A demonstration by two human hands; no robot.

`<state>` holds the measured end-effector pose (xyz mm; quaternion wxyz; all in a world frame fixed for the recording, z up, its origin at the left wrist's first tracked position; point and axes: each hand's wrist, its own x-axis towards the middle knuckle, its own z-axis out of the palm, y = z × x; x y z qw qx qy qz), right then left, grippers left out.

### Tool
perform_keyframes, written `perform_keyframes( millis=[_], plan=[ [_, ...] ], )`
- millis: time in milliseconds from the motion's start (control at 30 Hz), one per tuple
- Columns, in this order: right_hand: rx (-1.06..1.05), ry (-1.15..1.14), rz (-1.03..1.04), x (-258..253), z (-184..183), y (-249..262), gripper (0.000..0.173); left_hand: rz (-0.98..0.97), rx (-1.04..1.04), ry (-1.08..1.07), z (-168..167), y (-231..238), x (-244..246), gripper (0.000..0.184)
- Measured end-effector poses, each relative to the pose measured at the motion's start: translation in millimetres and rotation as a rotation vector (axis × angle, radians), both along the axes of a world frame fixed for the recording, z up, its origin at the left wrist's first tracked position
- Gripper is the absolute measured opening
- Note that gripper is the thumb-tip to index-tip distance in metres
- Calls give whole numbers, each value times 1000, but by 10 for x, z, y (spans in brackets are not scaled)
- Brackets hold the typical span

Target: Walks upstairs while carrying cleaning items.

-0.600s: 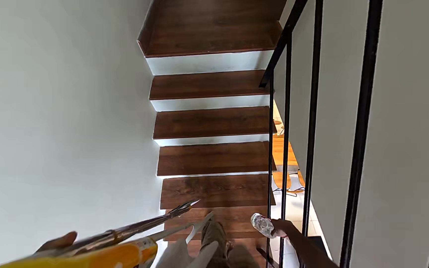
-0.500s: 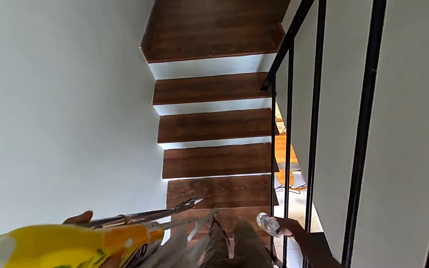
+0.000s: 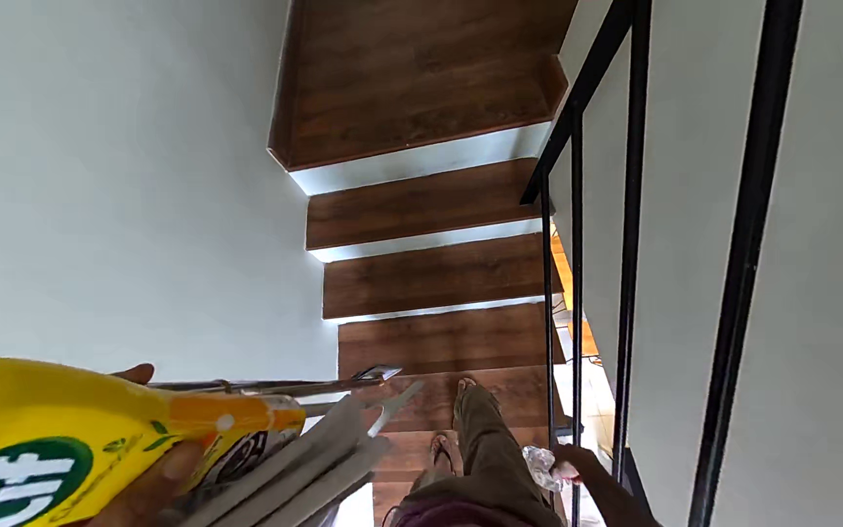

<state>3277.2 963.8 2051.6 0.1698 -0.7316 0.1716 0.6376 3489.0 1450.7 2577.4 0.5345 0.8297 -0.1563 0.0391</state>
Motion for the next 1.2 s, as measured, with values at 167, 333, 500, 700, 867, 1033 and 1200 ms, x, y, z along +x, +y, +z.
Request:
perform_keyframes(
  millis=[167, 333, 500, 700, 867, 1033, 1200],
  plan=[
    [73, 37, 107, 930, 801, -194, 63, 104, 79, -56, 920, -356, 508, 50],
    [81, -64, 67, 1883, 1385, -363, 58, 74, -53, -113, 1067, -90, 961, 57],
    [-25, -146, 139, 2708, 1515, -407, 67, 197, -47, 65, 1018, -127, 1354, 59],
    [-41, -104, 56, 3414, 2329, -623, 61, 30, -113, 100, 1213, 4, 2244, 64],
    [-11, -8, 9, 3821, 3227, -720, 53, 51, -124, 45, 2095, -394, 2987, 44],
    [-40, 18, -28, 4082, 3400, -772, 58, -101, -114, -7, 2536, -582, 3533, 42],
    [-20, -5, -57, 4239, 3199, -723, 63, -232, -94, 87, 2609, -572, 4136, 58]
  ],
)
